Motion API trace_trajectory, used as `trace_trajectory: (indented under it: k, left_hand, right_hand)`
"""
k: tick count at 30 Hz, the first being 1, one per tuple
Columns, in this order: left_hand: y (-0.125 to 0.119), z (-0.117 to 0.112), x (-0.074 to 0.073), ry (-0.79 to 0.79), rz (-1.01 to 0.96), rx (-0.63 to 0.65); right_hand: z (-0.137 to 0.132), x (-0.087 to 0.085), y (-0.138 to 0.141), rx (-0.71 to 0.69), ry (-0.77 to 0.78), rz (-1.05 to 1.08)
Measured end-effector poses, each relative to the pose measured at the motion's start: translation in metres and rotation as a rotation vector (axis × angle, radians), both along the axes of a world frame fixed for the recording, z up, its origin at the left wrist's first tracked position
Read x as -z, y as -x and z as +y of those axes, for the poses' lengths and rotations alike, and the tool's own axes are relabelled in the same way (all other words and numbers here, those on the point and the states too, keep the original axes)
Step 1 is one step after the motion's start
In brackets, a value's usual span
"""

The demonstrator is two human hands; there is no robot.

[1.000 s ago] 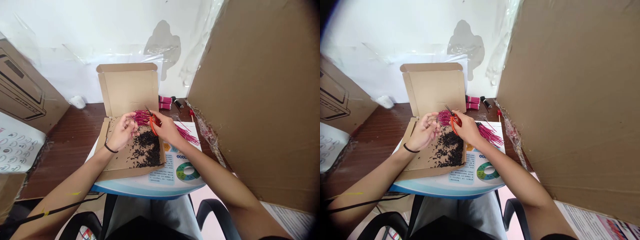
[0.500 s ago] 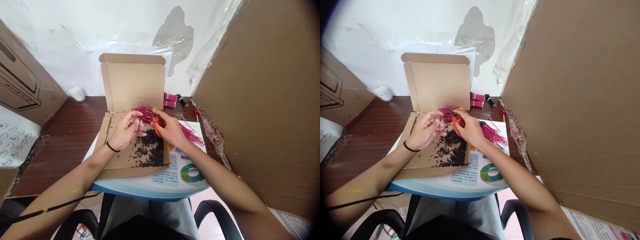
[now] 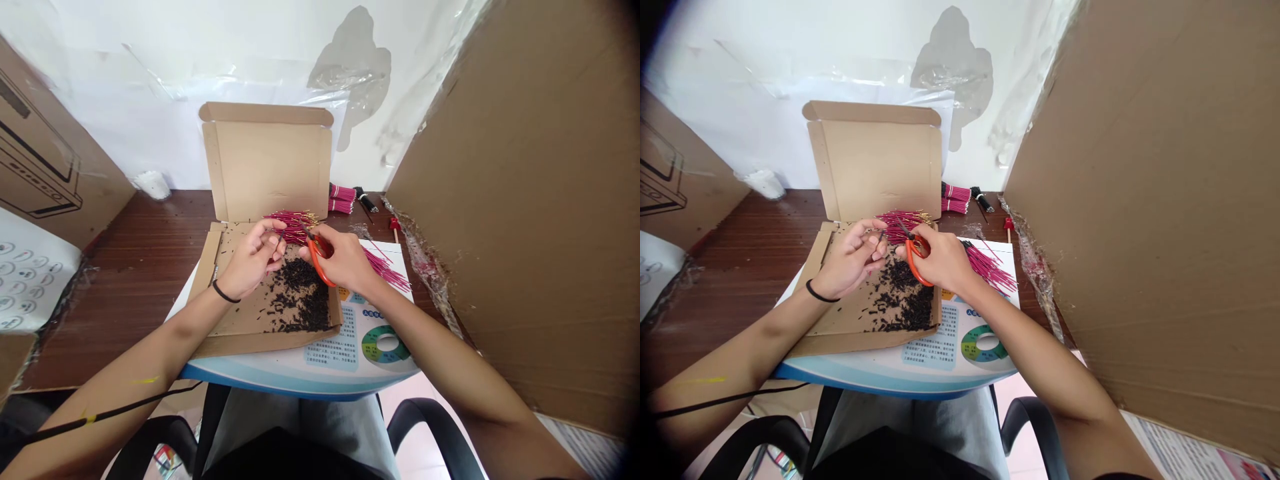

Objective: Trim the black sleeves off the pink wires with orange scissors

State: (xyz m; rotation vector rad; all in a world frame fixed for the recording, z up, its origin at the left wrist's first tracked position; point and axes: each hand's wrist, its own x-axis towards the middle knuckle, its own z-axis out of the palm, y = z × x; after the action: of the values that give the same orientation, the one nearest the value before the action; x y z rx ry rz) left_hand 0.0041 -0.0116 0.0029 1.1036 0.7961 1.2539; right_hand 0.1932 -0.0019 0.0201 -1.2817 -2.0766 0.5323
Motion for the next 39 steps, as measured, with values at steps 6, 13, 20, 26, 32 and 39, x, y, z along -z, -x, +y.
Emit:
trace_trajectory:
  k: [6, 13, 20, 26, 32, 39]
  left_hand:
    - [0.0003, 0.0004, 0.0013, -0.017, 0.0, 0.023]
    - [0.0, -0.0009, 0.0009, -0.023, 0.006, 0.071]
    - [0.0004, -0.0013, 0.0022, -0.019, 0.019, 0.06]
    - [0.0001, -0.0019, 0.0006, -0.008, 0.03, 0.042]
    - [-0.0003, -0.003, -0.0022, 0.018, 0.073, -0.035]
    - [-0.0008, -0.0024, -0.0024, 0.002, 0.11, -0.109]
  right_hand:
    - [-0.0016, 0.0014, 0.0008, -0.035, -0.002, -0.08]
    - [-0.0026, 0.0043, 0.0026, -0.063, -0.04, -0.132]
    - [-0.0029, 0.0059, 0.0028, -0.07, -0.041, -0.122]
    - [-0.0027, 0.0058, 0.003, -0.074, -0.057, -0.107]
    - [-0.0022, 0.0059, 0.0027, -0.071, -0.052, -0.137]
    - [-0.003, 0.0028, 0.0033, -0.084, -0.049, -0.144]
